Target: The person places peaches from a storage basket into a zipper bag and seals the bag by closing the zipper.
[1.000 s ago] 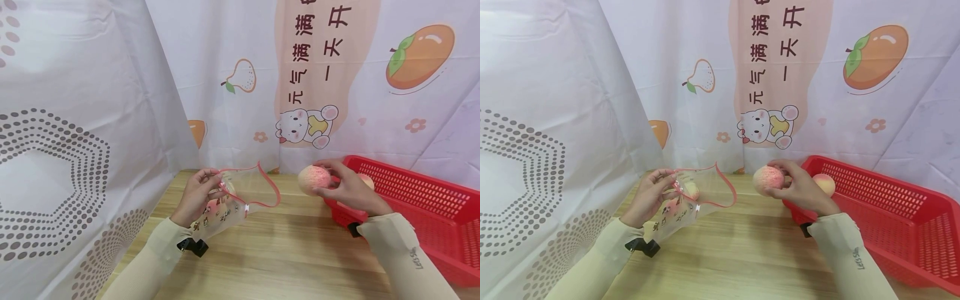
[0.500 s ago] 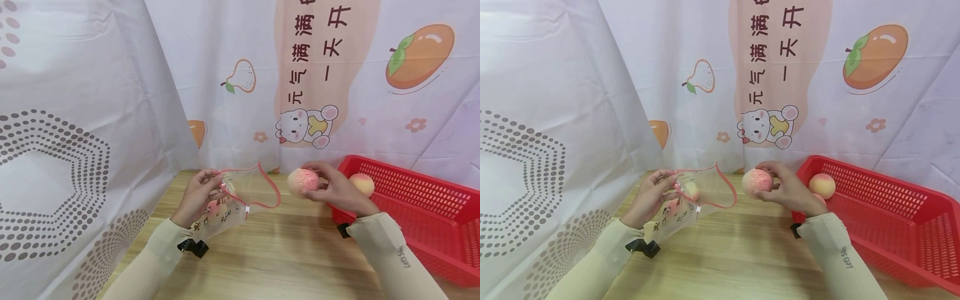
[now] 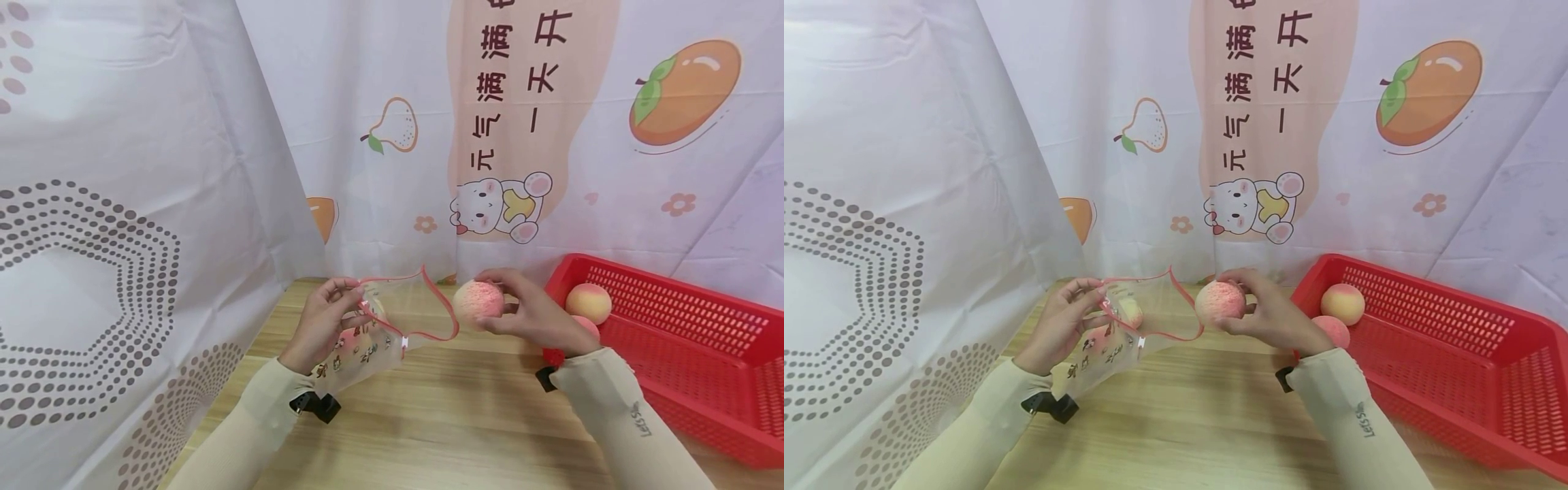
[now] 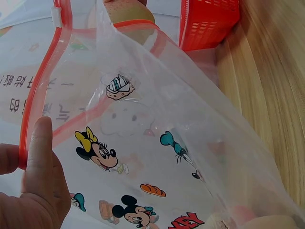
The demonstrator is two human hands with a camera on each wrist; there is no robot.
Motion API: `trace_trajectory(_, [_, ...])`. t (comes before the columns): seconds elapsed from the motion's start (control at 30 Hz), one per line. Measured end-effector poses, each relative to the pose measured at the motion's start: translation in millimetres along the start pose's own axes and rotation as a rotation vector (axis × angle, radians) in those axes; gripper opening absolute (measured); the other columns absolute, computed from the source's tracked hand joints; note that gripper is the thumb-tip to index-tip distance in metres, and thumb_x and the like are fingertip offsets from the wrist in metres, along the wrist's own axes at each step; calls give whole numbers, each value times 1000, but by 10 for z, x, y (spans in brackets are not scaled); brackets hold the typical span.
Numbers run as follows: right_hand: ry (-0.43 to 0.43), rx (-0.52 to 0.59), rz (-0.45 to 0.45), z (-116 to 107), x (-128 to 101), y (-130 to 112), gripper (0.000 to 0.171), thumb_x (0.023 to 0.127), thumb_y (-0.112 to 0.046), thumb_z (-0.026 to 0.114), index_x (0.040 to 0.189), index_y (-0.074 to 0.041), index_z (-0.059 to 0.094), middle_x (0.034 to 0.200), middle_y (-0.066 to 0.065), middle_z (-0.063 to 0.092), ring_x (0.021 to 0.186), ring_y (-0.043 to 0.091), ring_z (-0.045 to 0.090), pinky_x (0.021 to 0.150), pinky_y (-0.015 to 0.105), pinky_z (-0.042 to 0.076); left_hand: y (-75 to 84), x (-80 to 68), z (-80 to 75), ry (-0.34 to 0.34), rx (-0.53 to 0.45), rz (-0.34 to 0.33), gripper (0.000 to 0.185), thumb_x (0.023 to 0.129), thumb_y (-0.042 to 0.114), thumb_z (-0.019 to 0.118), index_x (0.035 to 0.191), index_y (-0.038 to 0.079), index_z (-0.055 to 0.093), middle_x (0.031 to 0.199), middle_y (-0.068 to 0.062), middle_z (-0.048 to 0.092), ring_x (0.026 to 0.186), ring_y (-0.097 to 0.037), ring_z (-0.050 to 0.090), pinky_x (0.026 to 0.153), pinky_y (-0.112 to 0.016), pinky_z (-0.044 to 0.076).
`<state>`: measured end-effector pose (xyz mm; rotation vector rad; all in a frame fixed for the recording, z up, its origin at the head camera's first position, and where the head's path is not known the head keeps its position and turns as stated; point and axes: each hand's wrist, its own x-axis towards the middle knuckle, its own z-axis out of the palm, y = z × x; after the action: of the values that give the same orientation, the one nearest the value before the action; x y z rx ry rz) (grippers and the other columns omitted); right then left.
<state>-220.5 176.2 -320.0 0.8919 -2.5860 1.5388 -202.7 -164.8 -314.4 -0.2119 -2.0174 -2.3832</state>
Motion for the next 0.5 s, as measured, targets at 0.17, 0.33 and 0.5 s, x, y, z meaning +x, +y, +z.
trace_trajectory(0.17, [-8, 4, -6, 61, 24, -12, 67, 78, -15, 86, 134, -13, 50, 132, 8, 51, 119, 32, 49, 90, 42, 58, -8, 1, -5, 1, -1, 6, 16, 100, 1, 56, 113, -5, 51, 97, -7, 55, 80, -14, 65, 76, -33, 63])
trace_trajectory(0.33, [-20, 10, -14, 120, 48, -38, 66, 78, -15, 86, 134, -14, 51, 133, 8, 50, 120, 32, 49, 88, 38, 59, -12, 0, -4, 2, 1, 11, 14, 100, 1, 56, 113, -4, 51, 96, -7, 56, 80, -13, 65, 76, -33, 63])
trace_trajectory(0.5, [-25, 15, -45, 169, 71, -50, 66, 78, -14, 86, 134, -14, 51, 134, 6, 50, 119, 30, 50, 90, 38, 57, -13, 0, 6, -3, -1, 8, 17, 100, 0, 55, 115, -6, 50, 99, -12, 55, 81, -14, 65, 76, -33, 63])
